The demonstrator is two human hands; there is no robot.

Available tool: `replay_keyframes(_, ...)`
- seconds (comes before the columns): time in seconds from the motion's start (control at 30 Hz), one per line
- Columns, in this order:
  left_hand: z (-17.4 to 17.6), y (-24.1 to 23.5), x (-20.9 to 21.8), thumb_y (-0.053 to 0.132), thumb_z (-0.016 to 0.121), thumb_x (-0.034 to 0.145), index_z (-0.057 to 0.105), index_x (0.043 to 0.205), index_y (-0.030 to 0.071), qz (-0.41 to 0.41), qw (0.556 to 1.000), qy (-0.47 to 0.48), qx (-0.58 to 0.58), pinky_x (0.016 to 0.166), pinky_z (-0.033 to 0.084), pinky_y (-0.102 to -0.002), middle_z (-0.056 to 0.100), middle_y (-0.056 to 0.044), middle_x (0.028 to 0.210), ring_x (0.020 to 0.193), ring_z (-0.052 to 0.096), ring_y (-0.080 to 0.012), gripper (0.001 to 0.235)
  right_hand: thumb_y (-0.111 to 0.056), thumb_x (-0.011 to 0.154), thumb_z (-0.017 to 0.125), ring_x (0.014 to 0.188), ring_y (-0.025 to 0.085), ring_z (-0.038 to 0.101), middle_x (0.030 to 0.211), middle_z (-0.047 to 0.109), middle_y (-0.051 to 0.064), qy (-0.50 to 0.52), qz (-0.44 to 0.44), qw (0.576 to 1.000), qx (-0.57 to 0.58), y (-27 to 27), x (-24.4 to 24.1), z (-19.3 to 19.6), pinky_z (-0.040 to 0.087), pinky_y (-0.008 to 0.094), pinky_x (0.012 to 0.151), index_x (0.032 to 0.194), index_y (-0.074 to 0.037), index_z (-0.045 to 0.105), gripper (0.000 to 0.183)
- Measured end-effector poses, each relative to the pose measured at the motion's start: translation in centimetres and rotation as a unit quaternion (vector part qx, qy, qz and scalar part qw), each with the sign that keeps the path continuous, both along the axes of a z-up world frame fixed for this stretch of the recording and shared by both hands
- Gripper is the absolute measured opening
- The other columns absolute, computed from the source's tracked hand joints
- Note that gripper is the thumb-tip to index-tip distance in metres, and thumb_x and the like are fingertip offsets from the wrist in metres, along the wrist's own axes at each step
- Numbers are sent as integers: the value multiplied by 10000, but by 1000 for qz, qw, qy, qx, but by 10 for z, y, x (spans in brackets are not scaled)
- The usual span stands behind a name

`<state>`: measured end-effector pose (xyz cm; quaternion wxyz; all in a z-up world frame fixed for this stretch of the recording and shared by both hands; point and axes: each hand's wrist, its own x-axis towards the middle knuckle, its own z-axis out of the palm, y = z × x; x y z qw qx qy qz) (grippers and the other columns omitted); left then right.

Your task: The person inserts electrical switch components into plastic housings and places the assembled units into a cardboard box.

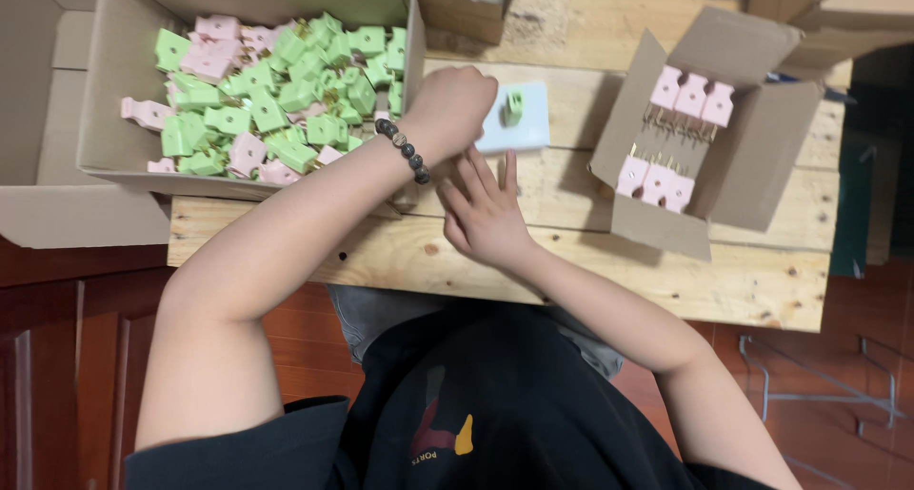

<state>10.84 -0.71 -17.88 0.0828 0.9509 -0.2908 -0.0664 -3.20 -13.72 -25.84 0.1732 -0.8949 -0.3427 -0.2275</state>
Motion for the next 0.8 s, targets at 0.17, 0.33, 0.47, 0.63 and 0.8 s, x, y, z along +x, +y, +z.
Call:
replay_keyframes(0.17,-19,0,8,239,981,636,732,927,-19,21,997,-72,24,649,613,-581,721,-186,801,799,752,-446,461,-321,880,608,1531,402,401,1552,513,223,17,13,999,35,-1,5,-3,100,747,1216,1221,-161,667,382)
replay_keyframes(0.33,33,3,-17,238,869,769,618,1068,-63,38,998,18,-41,728,574,-629,710,-250,881,868,724,-503,493,-328,857,605,1531,396,399,1572,495,216,20,15,999,43,-2,6,2,118,750,1224,1191,-152,657,381)
replay_keyframes(0.47,113,-2,-85,247,691,1019,522,1219,-65,106,984,-13,-141,782,541,-680,703,-305,898,913,706,-547,407,-341,938,623,1485,431,446,1505,521,238,116,58,978,163,-13,8,17,285,638,1229,1268,-111,654,403)
replay_keyframes(0.63,60,-6,-167,289,813,926,701,1187,-3,55,928,-119,-349,724,577,-520,694,-192,869,837,705,-440,408,-185,897,790,1148,333,675,1339,623,227,395,42,737,547,-82,-54,47,548,488,1004,1409,42,594,593)
replay_keyframes(0.8,11,-37,-203,105,886,834,755,1174,62,-38,844,-115,-522,763,640,-450,758,-113,1022,874,748,-341,367,15,769,919,817,255,787,981,730,211,428,-15,705,565,-115,-79,64,683,348,718,981,101,757,280)
